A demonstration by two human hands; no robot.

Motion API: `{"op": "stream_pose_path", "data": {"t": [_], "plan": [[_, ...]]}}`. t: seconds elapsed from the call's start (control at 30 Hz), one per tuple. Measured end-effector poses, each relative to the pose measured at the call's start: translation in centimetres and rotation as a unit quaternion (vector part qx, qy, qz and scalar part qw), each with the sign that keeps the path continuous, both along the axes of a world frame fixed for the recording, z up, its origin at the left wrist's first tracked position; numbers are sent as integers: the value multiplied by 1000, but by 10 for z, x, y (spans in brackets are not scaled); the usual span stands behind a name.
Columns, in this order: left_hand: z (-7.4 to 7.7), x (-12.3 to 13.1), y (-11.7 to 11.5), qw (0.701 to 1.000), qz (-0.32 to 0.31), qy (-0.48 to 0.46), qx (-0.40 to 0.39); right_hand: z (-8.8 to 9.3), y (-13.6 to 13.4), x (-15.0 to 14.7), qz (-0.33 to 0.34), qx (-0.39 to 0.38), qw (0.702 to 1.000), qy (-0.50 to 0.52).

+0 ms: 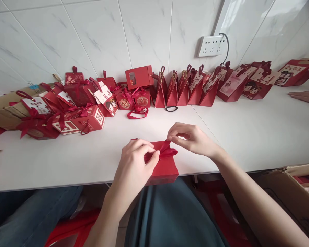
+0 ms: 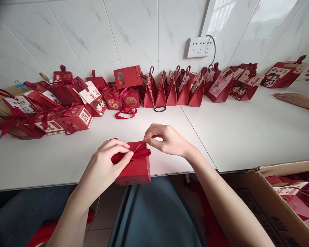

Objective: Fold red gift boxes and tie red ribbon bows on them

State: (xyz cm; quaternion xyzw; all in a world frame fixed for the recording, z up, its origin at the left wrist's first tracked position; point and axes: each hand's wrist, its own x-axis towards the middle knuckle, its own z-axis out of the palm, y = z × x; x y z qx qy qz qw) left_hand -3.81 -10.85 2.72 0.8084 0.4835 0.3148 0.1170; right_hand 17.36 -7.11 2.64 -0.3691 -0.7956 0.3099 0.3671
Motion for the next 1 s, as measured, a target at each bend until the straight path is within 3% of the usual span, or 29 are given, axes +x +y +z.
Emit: {"op": "stream_pose_path", "data": {"t": [0.17,0.4,0.57,0.83,1.0], "plan": [[0,9,-1,995,42,61,74,-6,0,-16,-59,35,997,39],[-6,13,-5,991,64,56,108,-15,8,-24,-75,-28,992,101],[-6,14,-4,993,42,74,78,-17,19,-28,-47,-157,980,115],[-5,12,-2,996,24,83,19,-13,33,-29,-15,-273,948,164],[-3,12,0,996,26,79,-12,-20,43,-32,44,-331,935,122]]}}
